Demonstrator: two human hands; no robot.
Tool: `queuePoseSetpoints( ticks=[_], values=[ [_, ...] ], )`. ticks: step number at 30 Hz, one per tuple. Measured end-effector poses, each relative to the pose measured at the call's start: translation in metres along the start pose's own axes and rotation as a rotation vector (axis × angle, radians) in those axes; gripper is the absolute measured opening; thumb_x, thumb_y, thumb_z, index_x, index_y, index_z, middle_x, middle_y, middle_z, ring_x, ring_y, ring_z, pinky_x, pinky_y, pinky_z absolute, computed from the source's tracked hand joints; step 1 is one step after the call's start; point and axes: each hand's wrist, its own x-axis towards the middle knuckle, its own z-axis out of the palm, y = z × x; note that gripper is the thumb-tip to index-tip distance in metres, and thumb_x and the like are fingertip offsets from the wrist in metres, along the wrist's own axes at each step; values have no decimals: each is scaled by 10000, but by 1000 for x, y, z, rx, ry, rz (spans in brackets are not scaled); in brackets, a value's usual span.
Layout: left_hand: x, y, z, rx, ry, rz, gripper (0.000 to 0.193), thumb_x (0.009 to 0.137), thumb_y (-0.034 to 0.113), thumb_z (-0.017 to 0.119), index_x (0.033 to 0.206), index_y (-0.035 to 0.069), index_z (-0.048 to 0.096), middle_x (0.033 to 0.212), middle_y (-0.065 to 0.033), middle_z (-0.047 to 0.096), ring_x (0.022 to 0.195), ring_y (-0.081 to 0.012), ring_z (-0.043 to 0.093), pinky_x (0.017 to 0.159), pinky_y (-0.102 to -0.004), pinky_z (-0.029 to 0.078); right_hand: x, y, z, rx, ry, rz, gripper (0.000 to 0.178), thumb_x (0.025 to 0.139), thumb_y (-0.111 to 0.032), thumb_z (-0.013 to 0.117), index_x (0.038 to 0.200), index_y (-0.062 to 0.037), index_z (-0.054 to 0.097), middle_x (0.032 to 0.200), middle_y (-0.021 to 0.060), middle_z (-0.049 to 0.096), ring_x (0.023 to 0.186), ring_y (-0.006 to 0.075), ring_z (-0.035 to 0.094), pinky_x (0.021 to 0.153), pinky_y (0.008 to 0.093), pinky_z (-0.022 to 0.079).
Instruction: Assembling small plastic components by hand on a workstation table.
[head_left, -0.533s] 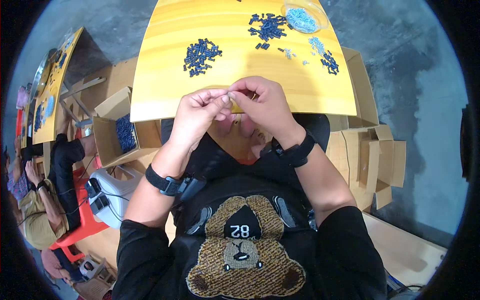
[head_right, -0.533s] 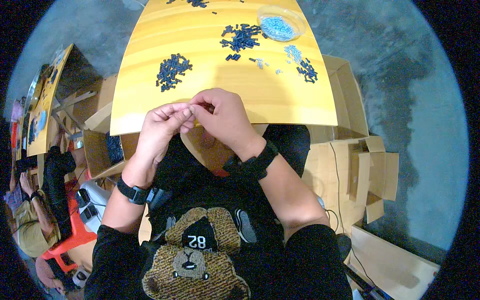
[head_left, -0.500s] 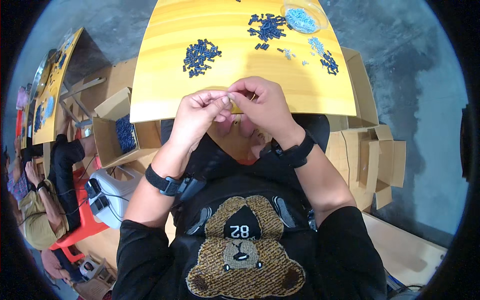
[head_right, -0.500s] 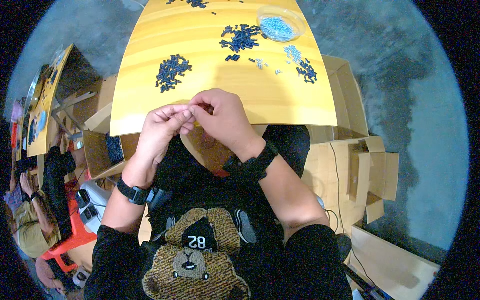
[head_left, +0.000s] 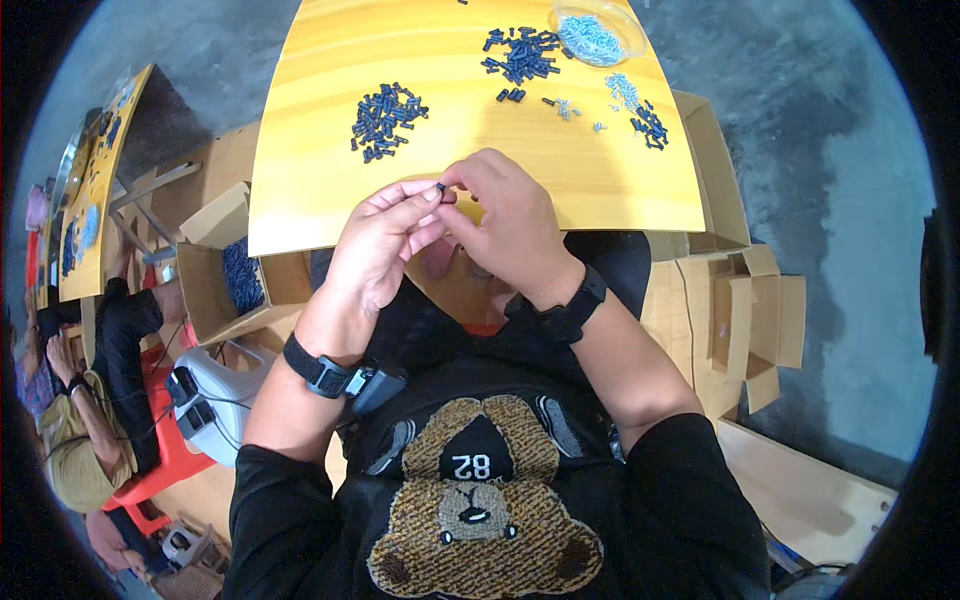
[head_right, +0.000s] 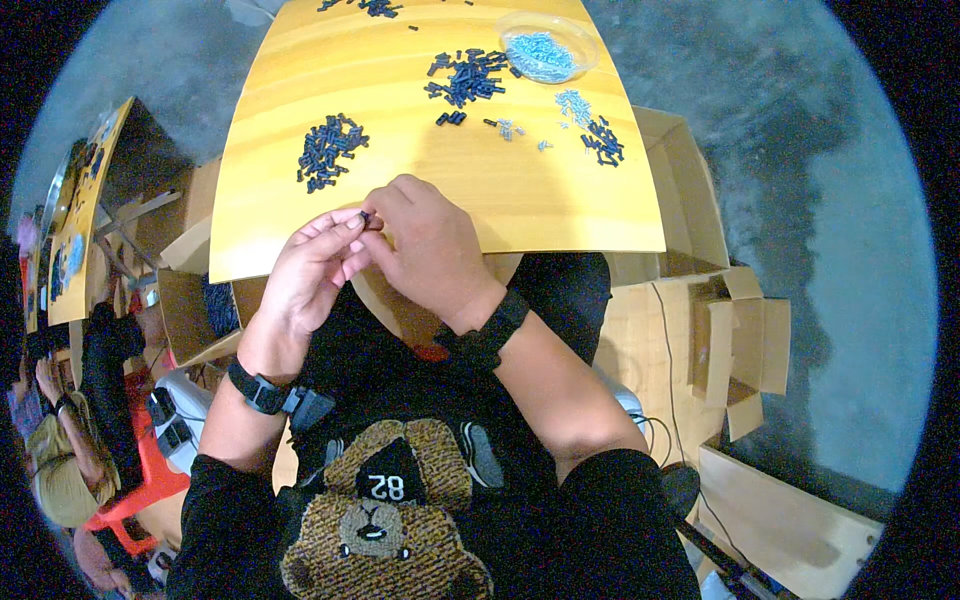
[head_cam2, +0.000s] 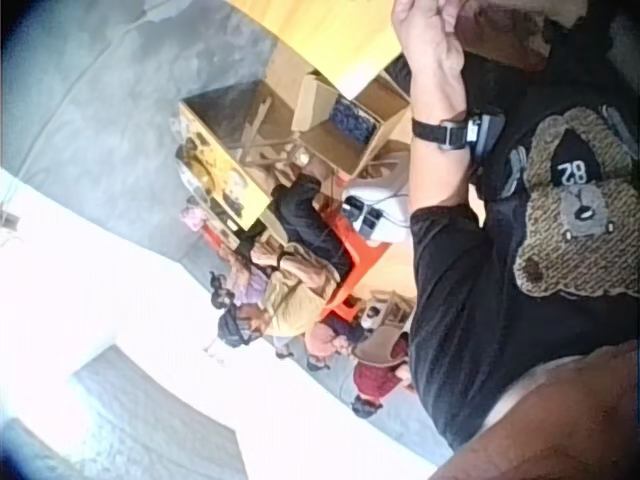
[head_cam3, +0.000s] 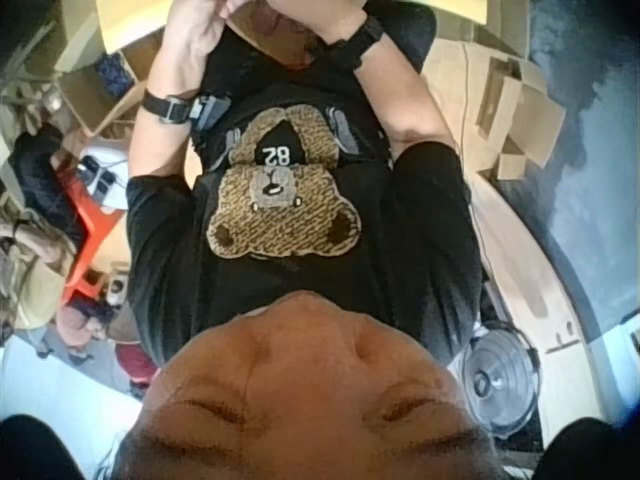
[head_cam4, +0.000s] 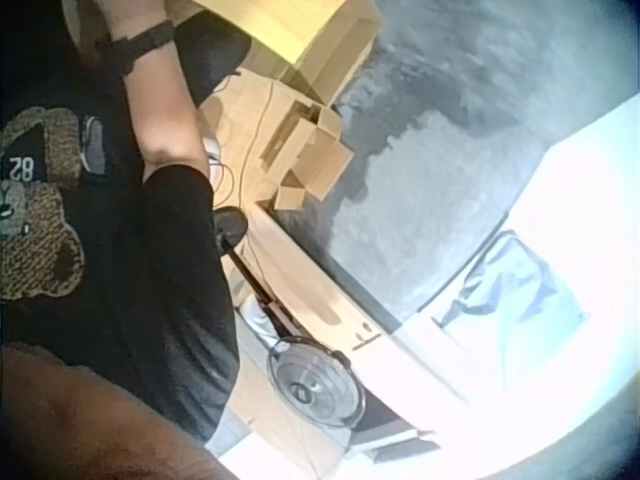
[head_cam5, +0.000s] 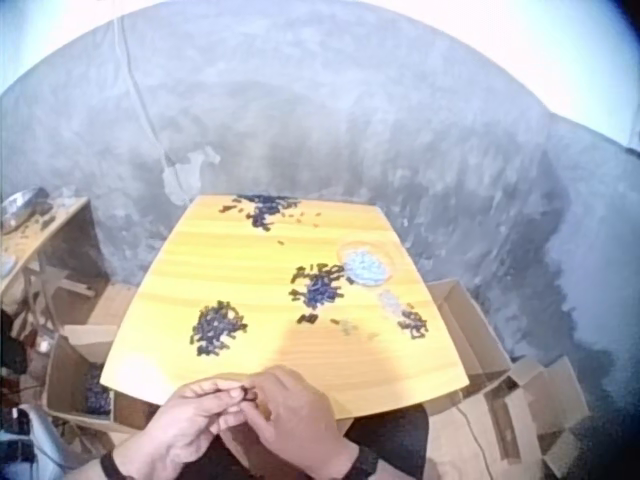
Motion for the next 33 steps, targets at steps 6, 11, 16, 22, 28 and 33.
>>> queuePoseSetpoints(
  ticks=[6,11,16,22,28,33],
  values=[
    [-1,-1,-2,-73,-16,-3,168,888,142,592,1012,37,630,931,-50,658,815,-108,625,753,-238,513,0,3,0,-5,8,-22,174,713,-147,654,840,-57,576,800,105,559,772,296,576,635,377,474],
    [0,0,-2,-77,7,-12,156,905,149,567,987,33,630,839,-23,649,711,-81,603,665,-203,517,1,1,1,17,9,-22,173,697,-133,666,820,-54,576,788,107,560,760,299,577,633,380,476],
    [0,3,0,91,-41,48,122,882,134,605,938,31,636,834,-17,652,696,-62,589,634,-182,486,0,0,0,-22,-2,-44,146,710,-124,643,818,-54,573,783,112,553,755,302,574,630,382,474],
    [6,6,-7,269,-58,132,128,865,152,632,927,40,636,848,-32,658,697,-63,587,637,-189,470,2,3,0,39,0,-63,146,716,-121,627,836,-52,580,797,115,559,766,305,574,638,378,480],
    [28,6,-10,301,-14,356,130,894,160,593,955,48,620,903,-42,655,750,-98,602,679,-227,476,-2,35,-29,-70,54,90,159,749,-127,624,871,-25,618,841,129,597,776,291,595,654,342,493],
    [39,-2,-17,261,-4,365,132,895,134,587,982,36,605,916,-50,651,763,-104,597,696,-234,481,-3,92,-74,-209,121,237,125,752,-112,647,813,-4,637,738,131,606,620,227,592,574,308,480]
  ],
)
